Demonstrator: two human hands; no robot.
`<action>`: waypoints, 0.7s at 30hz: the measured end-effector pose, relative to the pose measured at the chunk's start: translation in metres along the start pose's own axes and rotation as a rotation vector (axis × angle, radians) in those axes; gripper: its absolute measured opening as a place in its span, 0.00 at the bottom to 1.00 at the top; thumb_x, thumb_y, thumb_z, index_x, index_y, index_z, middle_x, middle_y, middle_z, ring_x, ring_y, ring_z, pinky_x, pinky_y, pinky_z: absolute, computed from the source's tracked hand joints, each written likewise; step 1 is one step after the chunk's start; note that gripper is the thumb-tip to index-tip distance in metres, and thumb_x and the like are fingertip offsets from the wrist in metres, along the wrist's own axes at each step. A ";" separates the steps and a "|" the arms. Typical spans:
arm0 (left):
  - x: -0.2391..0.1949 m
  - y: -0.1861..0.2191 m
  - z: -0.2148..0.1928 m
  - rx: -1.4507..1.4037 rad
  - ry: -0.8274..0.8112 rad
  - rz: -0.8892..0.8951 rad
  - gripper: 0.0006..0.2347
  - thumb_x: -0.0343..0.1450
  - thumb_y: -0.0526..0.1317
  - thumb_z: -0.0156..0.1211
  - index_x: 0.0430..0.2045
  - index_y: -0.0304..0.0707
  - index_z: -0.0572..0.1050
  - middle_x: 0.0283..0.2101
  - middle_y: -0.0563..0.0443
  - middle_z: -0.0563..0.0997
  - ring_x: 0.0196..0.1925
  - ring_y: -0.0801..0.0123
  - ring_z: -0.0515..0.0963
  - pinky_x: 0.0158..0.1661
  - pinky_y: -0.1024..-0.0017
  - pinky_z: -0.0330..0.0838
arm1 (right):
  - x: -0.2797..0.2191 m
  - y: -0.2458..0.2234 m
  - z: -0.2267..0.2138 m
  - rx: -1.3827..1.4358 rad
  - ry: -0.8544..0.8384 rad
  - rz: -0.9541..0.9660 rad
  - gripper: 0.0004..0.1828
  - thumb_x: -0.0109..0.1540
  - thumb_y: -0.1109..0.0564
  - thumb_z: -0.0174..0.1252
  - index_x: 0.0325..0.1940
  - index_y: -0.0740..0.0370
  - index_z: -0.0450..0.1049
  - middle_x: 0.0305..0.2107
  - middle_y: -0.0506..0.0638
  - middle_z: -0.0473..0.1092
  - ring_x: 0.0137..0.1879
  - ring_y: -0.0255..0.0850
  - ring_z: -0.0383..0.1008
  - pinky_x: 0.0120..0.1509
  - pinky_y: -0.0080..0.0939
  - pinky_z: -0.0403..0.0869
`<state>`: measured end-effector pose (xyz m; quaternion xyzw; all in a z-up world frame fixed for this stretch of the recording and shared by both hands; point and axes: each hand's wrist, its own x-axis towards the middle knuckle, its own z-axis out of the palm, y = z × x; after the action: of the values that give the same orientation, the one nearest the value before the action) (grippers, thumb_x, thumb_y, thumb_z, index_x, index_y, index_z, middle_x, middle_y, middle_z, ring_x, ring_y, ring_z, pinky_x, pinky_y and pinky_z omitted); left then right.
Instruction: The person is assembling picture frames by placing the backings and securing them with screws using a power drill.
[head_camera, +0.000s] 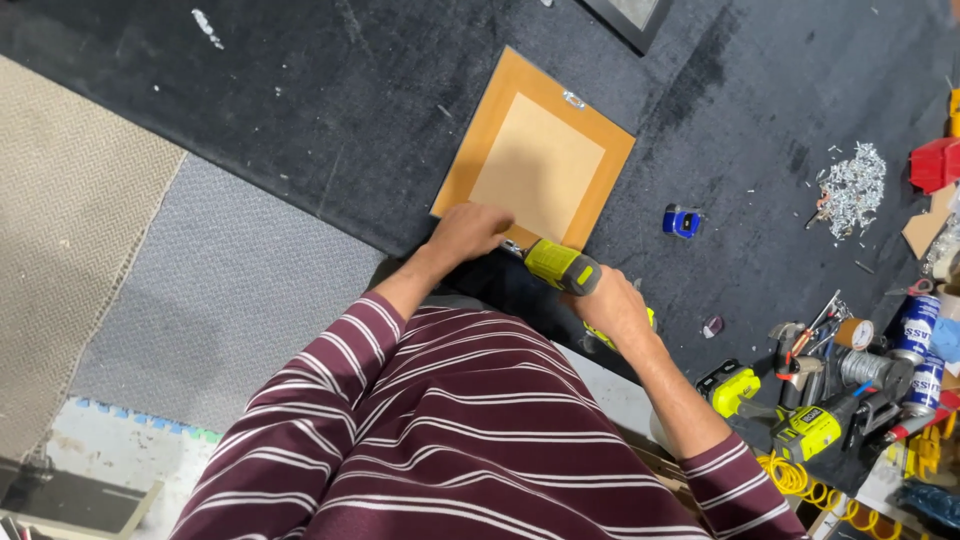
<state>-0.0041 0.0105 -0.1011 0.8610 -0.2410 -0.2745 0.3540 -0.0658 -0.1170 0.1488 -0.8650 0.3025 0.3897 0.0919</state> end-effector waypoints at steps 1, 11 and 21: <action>-0.004 0.004 -0.001 0.123 0.004 0.069 0.14 0.69 0.48 0.65 0.48 0.56 0.78 0.40 0.44 0.84 0.49 0.48 0.83 0.51 0.52 0.76 | 0.001 0.001 0.000 -0.003 0.004 0.008 0.32 0.57 0.44 0.58 0.55 0.72 0.78 0.48 0.68 0.77 0.59 0.65 0.75 0.63 0.61 0.74; 0.005 -0.011 0.029 0.336 0.082 0.248 0.16 0.65 0.53 0.70 0.41 0.58 0.71 0.30 0.53 0.80 0.39 0.56 0.85 0.40 0.57 0.80 | 0.007 0.001 0.008 -0.042 0.032 -0.002 0.26 0.58 0.51 0.55 0.53 0.70 0.80 0.44 0.65 0.79 0.54 0.64 0.78 0.59 0.58 0.76; 0.003 -0.011 0.034 0.322 0.133 0.259 0.15 0.66 0.51 0.69 0.41 0.58 0.69 0.30 0.51 0.81 0.37 0.53 0.86 0.38 0.57 0.80 | 0.017 0.008 0.014 -0.098 0.055 -0.046 0.23 0.58 0.51 0.56 0.49 0.69 0.81 0.40 0.65 0.79 0.51 0.65 0.79 0.56 0.60 0.76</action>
<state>-0.0210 -0.0005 -0.1305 0.8845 -0.3666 -0.1271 0.2592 -0.0704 -0.1257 0.1273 -0.8855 0.2656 0.3780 0.0501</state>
